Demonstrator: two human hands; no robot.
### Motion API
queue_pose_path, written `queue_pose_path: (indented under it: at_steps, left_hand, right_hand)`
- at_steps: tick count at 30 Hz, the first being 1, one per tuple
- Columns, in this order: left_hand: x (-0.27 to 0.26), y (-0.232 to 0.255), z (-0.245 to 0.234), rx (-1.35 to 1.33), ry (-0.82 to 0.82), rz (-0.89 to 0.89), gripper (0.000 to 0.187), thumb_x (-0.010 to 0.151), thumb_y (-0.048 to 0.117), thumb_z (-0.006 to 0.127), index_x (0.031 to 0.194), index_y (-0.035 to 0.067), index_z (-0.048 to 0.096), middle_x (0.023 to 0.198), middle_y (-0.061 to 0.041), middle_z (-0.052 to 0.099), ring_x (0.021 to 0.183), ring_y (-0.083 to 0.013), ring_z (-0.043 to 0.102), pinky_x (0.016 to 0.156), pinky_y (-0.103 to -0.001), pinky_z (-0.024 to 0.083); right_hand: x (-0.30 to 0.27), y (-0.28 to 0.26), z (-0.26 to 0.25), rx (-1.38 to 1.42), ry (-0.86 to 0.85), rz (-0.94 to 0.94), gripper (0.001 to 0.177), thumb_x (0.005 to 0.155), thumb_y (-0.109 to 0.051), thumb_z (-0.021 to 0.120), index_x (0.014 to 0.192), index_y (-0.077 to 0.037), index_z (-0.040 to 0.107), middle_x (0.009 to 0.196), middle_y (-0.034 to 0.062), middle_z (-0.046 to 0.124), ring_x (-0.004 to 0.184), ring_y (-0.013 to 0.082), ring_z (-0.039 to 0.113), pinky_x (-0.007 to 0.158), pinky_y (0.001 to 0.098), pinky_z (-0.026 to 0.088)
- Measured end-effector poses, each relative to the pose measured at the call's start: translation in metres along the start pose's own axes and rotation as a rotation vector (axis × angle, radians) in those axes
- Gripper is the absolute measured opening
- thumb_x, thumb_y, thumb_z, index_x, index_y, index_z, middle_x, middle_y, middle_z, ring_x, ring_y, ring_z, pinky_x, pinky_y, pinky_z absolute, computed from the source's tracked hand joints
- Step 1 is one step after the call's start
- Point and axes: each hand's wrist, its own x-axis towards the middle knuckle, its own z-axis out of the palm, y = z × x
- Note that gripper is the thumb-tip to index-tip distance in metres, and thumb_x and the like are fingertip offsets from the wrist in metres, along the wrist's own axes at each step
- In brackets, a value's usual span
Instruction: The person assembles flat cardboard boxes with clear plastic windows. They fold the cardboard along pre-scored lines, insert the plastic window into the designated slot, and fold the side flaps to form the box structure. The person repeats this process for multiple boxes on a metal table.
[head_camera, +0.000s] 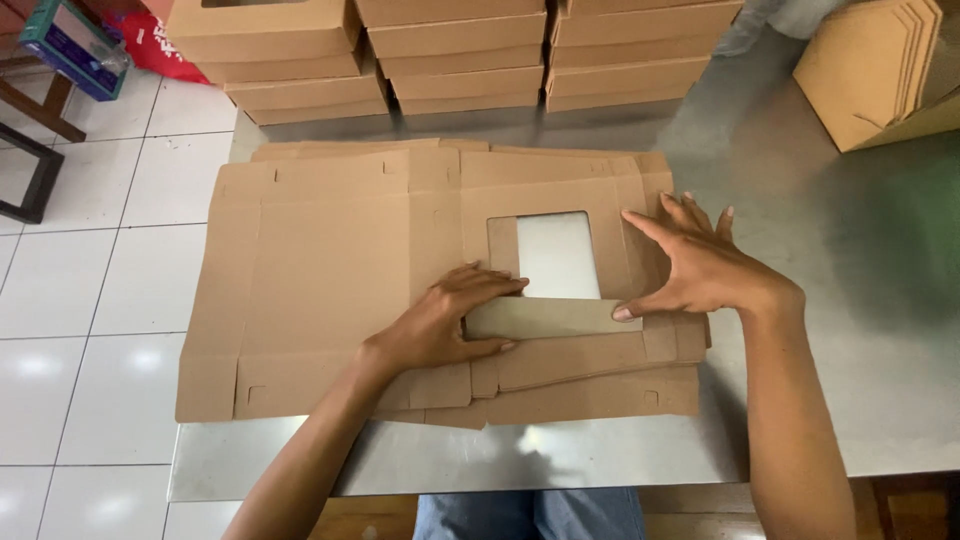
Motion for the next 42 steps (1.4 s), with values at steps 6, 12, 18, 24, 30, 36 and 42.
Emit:
queue_pose_path:
  at_steps: [6,12,18,24,30,36,42]
  left_hand:
    - [0.000,-0.004,-0.007,0.038,0.022,-0.076,0.070,0.081,0.041,0.082,0.138,0.006,0.059,0.144,-0.014,0.057,0.141,-0.0301,0.044,0.120,-0.052,0.024]
    - [-0.004,-0.017,-0.005,0.159,0.034,-0.150,0.093,0.075,0.052,0.085,0.148,0.007,0.048,0.165,-0.014,0.028,0.156,-0.0319,0.018,0.123,-0.062,-0.002]
    - [0.001,-0.012,-0.004,0.165,0.031,-0.294,0.112,0.067,0.056,0.089,0.154,0.007,0.037,0.166,-0.018,0.024,0.155,-0.0364,0.014,0.124,-0.060,-0.002]
    - [-0.002,-0.028,0.000,0.148,0.023,-0.302,0.117,0.068,0.050,0.091,0.157,0.005,0.029,0.166,-0.020,0.021,0.156,-0.0357,0.012,0.124,-0.059,-0.004]
    - [-0.003,-0.038,0.004,0.169,-0.015,-0.262,0.110,0.075,0.033,0.088,0.160,0.007,0.022,0.170,-0.015,0.012,0.158,-0.0300,0.002,0.124,-0.055,-0.008]
    - [-0.005,-0.037,0.004,0.157,-0.035,-0.269,0.112,0.076,0.041,0.087,0.160,0.008,0.022,0.170,-0.014,0.012,0.158,-0.0297,0.002,0.124,-0.054,-0.008]
    - [-0.001,-0.027,-0.001,0.170,-0.059,-0.311,0.119,0.073,0.059,0.082,0.160,0.009,0.018,0.170,-0.010,0.010,0.158,-0.0250,-0.001,0.125,-0.050,-0.010]
  right_hand:
    - [-0.001,0.003,-0.001,0.026,0.012,-0.041,0.130,0.059,-0.062,0.089,0.160,-0.037,0.012,0.168,0.0102,-0.006,0.157,0.0255,-0.013,0.122,0.0583,-0.015]
    - [-0.002,-0.001,-0.001,0.015,0.027,-0.020,0.127,0.061,-0.064,0.087,0.160,-0.035,0.013,0.168,0.0090,-0.002,0.157,0.0245,-0.004,0.122,0.0583,-0.017]
    - [-0.007,-0.026,0.014,-0.061,0.194,-0.207,0.114,0.065,-0.056,0.087,0.156,-0.020,0.030,0.161,0.0269,0.015,0.153,0.0407,0.000,0.113,0.0718,-0.016]
    - [-0.046,-0.105,0.080,-0.269,0.550,-0.638,0.060,0.092,-0.044,0.065,0.136,-0.005,0.056,0.145,0.0242,0.048,0.140,0.0395,0.039,0.117,0.0645,0.019]
    - [-0.034,-0.117,0.144,-0.315,0.682,-0.781,0.052,0.104,-0.032,0.044,0.144,0.001,0.047,0.150,0.0194,0.048,0.141,0.0321,0.042,0.117,0.0517,0.029]
    - [-0.028,-0.096,0.145,-0.220,0.570,-0.777,0.062,0.106,-0.034,0.041,0.158,-0.004,0.026,0.161,0.0168,0.034,0.149,0.0266,0.032,0.122,0.0431,0.020]
    - [-0.037,-0.068,0.143,-0.307,0.616,-0.734,0.064,0.108,-0.040,0.033,0.160,-0.005,0.019,0.165,0.0123,0.026,0.153,0.0241,0.021,0.125,0.0413,0.011]
